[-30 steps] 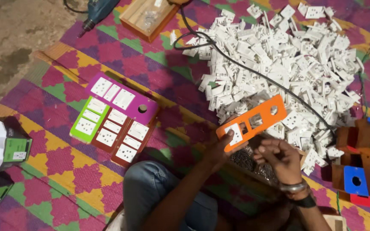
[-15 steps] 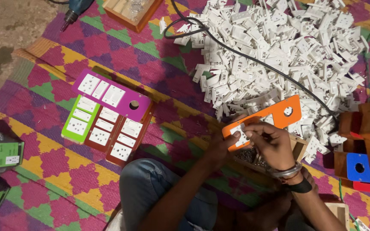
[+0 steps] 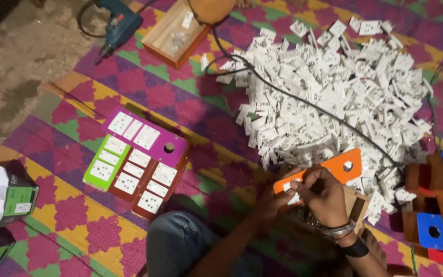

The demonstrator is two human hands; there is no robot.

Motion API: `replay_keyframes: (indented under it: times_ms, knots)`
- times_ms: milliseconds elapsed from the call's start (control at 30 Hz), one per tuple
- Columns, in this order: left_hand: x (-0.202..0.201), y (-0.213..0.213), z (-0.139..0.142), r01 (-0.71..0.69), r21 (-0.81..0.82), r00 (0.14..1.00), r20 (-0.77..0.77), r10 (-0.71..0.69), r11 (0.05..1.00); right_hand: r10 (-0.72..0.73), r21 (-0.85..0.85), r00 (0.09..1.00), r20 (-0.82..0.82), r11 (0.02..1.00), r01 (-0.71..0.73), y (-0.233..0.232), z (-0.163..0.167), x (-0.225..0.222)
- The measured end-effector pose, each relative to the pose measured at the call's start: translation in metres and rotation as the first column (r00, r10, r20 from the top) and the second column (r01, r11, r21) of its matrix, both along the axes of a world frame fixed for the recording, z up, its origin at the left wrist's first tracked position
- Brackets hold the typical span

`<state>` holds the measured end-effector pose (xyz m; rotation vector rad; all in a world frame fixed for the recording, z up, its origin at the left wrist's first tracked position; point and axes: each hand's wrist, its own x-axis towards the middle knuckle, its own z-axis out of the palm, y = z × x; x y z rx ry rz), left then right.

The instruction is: The person assembles white electrical switch modules into colored plastic frames by hand, inserting small metal fasteners from a wooden box. The person handles orange and red frames, placing completed units aside on the floor.

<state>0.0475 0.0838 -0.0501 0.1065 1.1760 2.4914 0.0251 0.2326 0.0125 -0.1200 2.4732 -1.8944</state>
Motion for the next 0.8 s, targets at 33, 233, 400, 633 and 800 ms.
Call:
replay_keyframes:
  times_ms: [33, 233, 400, 633, 800]
  knots:
    - [0.0, -0.001, -0.001, -0.001, -0.021, 0.995, 0.097, 0.003, 1.0, -0.001, -0.059, 1.0, 0.016, 0.998, 0.002, 0.001, -0.006, -0.002]
    - [-0.007, -0.006, -0.005, -0.122, 0.201, 0.975, 0.21, 0.079, 0.972, -0.217, 0.027, 0.887, 0.407, 0.974, 0.226, 0.037, -0.033, 0.004]
    - [0.002, 0.001, 0.011, -0.077, 0.366, 0.979, 0.203, 0.001, 0.927, -0.191, -0.236, 0.828, 0.528, 0.903, 0.359, 0.043, -0.024, 0.011]
    - [-0.001, -0.022, 0.023, -0.664, -0.49, 0.616, -0.786, 0.041, 0.565, -0.239, -0.289, 0.881, 0.408, 0.882, 0.372, 0.07, -0.019, 0.002]
    - [0.002, -0.014, 0.023, -0.665, -0.563, 0.521, -0.82, -0.236, 0.491, -0.348, -0.098, 0.846, 0.404, 0.903, 0.419, 0.087, -0.045, 0.001]
